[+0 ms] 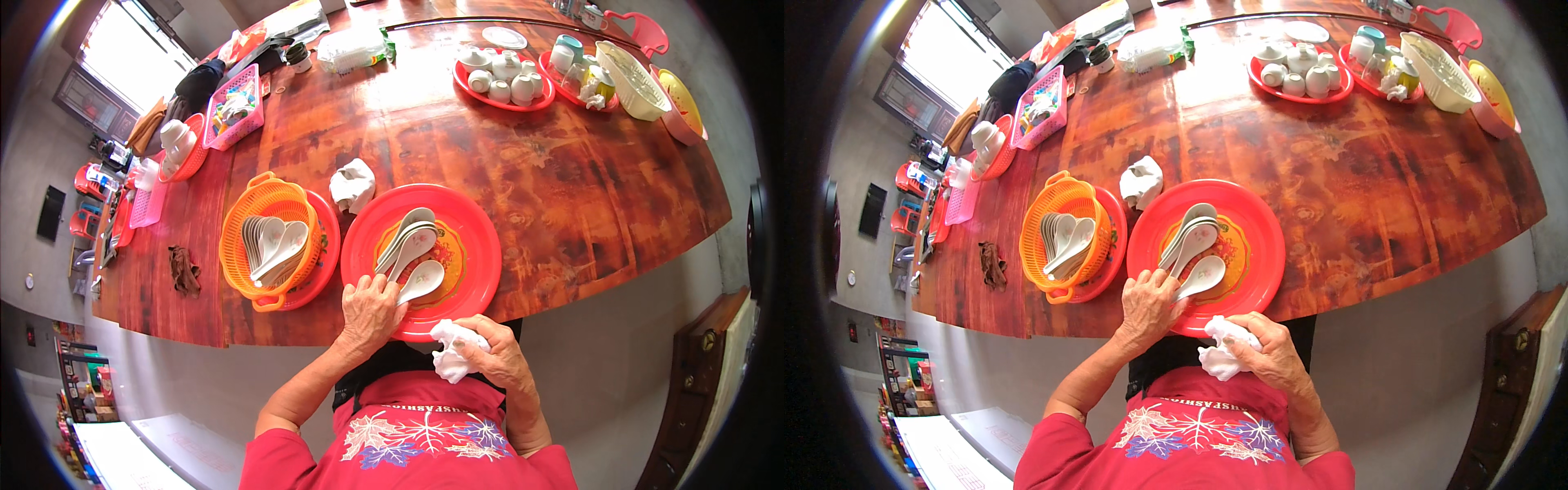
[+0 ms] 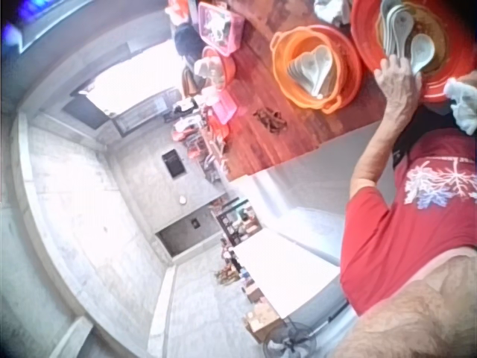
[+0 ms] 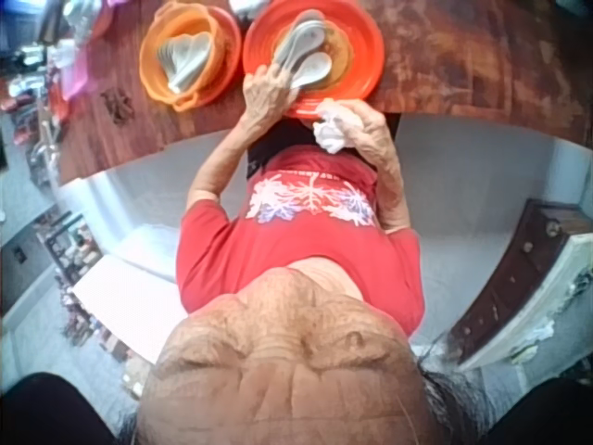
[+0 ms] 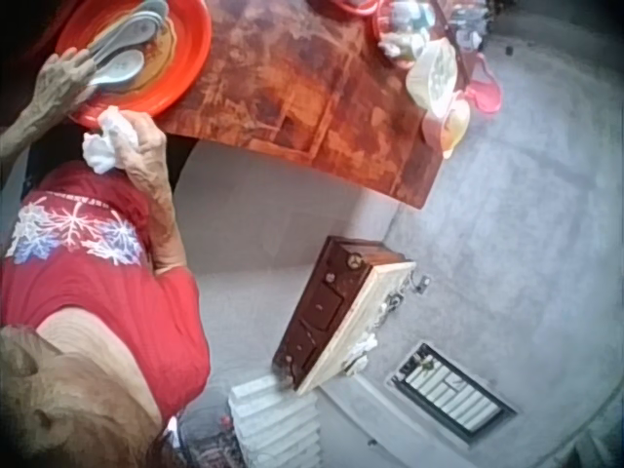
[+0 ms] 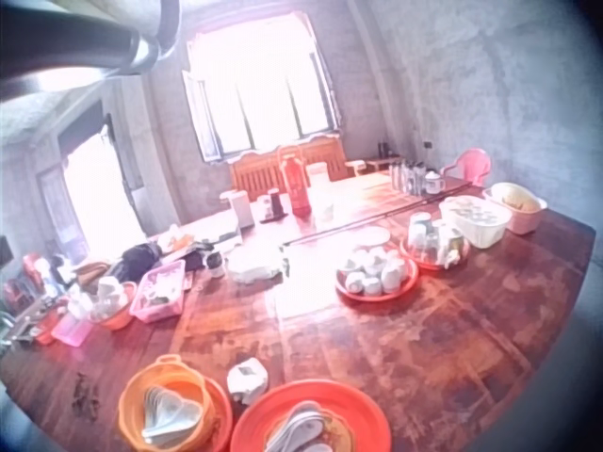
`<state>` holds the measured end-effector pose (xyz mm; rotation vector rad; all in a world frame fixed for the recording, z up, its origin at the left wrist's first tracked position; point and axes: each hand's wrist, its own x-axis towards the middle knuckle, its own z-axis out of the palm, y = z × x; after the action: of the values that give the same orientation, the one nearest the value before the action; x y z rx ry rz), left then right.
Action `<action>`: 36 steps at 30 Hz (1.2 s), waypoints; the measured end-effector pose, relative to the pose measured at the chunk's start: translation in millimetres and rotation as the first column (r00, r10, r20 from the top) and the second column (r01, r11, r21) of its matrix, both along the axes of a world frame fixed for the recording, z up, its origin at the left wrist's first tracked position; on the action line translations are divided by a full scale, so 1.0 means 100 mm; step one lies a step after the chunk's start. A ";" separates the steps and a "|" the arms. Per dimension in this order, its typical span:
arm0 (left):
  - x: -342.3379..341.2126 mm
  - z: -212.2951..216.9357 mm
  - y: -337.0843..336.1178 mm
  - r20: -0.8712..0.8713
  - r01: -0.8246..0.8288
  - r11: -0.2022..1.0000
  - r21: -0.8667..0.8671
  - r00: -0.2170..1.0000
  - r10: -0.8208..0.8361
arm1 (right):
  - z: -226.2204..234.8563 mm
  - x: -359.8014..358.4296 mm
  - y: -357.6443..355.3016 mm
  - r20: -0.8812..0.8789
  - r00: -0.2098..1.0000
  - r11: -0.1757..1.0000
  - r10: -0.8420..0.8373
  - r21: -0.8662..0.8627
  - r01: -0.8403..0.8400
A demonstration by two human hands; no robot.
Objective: The person dries white ceramic spoons with a white cloth and places them into an orange plastic basket on a wooden table. The person handles each spoon individually, wiping it dry before stacking it in the basket.
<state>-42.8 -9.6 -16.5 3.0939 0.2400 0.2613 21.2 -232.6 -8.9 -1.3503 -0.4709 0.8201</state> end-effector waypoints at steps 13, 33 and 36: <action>0.12 -0.05 0.10 0.160 -0.204 0.975 -0.084 0.963 0.215 | 0.12 0.25 -0.09 0.350 0.918 0.976 -0.185 -0.045 0.214; 0.26 0.23 0.20 0.119 -0.176 0.974 -0.143 0.974 0.193 | 0.01 0.16 -0.14 0.221 0.953 0.977 -0.207 0.002 0.212; 0.14 0.26 0.17 0.310 -0.054 0.997 -0.050 0.948 0.067 | -0.02 0.16 -0.16 0.191 0.958 0.976 -0.216 0.002 0.220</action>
<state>-28.9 7.3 9.5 2.9488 0.3245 0.7284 36.9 -248.6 -10.8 -1.4767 -0.4532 0.5177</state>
